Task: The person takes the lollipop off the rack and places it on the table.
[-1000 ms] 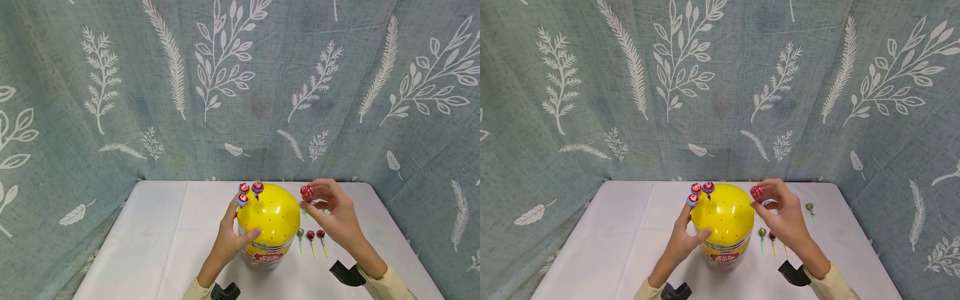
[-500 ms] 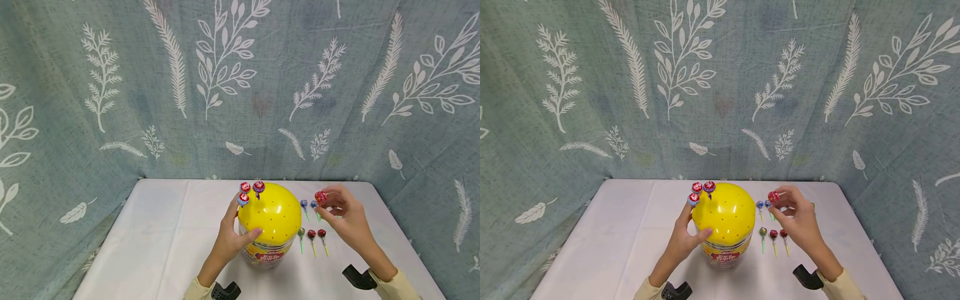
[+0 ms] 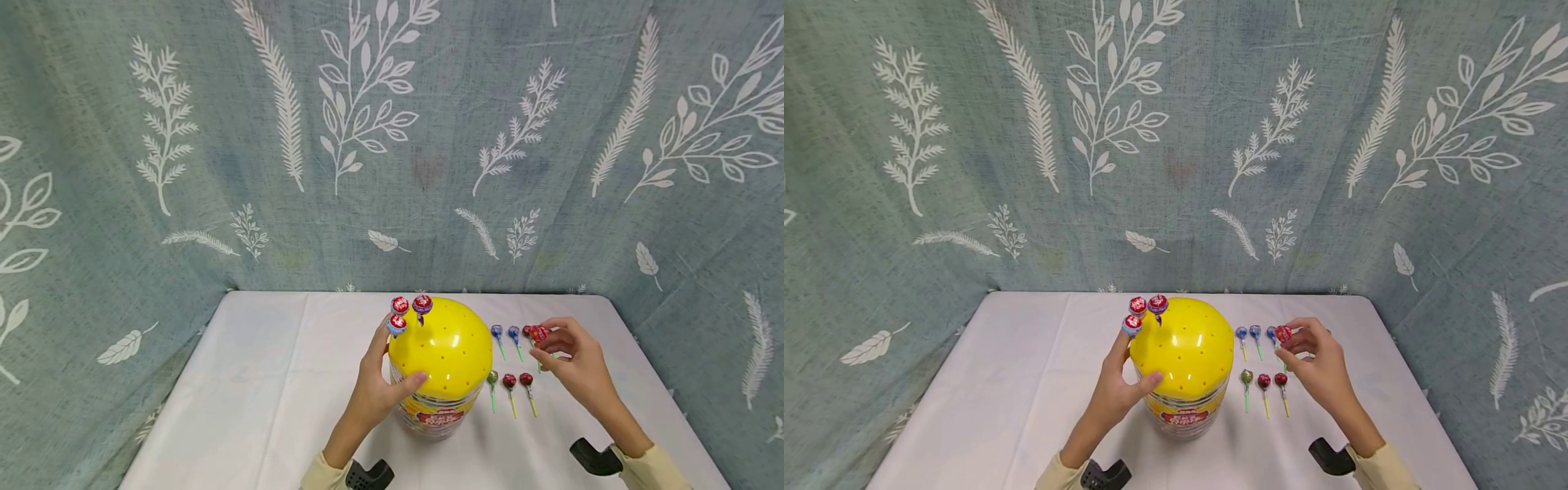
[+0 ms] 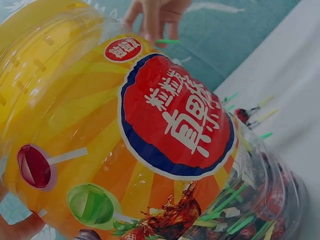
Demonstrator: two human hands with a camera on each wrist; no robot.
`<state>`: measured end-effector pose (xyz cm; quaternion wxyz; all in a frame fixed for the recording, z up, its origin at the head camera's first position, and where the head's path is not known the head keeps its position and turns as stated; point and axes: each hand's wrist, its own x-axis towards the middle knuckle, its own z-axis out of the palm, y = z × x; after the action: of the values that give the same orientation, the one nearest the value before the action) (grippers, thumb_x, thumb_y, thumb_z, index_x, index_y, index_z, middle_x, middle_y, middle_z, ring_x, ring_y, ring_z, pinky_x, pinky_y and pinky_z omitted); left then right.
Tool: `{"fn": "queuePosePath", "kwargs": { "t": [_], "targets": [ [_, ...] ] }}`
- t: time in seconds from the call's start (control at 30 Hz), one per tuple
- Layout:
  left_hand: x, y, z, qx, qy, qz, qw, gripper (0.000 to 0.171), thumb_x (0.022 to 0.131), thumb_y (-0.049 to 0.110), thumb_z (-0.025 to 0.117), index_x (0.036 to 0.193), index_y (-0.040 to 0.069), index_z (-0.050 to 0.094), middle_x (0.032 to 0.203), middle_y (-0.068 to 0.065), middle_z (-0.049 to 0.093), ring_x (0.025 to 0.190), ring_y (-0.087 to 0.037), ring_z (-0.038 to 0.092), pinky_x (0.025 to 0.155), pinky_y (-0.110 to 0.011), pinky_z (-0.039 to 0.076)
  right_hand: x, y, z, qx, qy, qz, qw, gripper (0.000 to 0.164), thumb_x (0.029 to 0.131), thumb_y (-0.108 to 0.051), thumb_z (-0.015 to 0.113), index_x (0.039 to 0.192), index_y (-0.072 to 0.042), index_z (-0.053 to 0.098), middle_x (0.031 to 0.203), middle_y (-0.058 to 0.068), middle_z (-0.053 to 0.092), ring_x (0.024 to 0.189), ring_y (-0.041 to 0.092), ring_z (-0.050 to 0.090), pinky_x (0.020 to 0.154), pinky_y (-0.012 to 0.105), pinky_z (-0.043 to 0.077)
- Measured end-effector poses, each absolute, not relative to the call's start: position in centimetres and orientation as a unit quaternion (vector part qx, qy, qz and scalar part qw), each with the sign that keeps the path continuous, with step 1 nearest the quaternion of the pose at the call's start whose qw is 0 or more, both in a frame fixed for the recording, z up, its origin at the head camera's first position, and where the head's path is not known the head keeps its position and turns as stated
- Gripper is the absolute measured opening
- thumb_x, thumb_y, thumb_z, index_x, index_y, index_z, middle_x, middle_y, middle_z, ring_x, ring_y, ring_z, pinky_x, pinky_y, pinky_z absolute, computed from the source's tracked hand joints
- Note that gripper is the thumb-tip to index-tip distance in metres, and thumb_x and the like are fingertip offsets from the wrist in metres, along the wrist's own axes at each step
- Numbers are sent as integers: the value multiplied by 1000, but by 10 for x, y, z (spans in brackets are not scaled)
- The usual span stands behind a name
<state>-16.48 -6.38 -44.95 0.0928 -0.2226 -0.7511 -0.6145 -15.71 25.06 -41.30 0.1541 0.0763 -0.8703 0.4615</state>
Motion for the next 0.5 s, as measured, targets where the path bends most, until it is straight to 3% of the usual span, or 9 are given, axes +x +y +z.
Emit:
{"fn": "queuePosePath", "kwargs": {
  "t": [0.23, 0.5],
  "targets": [
    [-165, -64, -450, -225, -751, -614, 97, 85, 80, 39, 68, 150, 32, 20, 148, 11, 33, 127, -17, 40, 101, -56, 34, -163, 261, -438, 22, -878, 466, 107, 44, 77, 2, 74, 115, -4, 51, 84, 13, 63, 70, 16, 63, 55, 31, 55],
    [-165, -64, -450, -228, -748, -616, 98, 85, 80, 39, 69, 150, 31, 21, 147, 9, 35, 125, -18, 42, 100, -56, 36, -167, 268, -456, -15, -888, 455, 70, 43, 79, 1, 73, 115, -4, 50, 84, 12, 62, 70, 17, 63, 55, 28, 54]
  ]
}}
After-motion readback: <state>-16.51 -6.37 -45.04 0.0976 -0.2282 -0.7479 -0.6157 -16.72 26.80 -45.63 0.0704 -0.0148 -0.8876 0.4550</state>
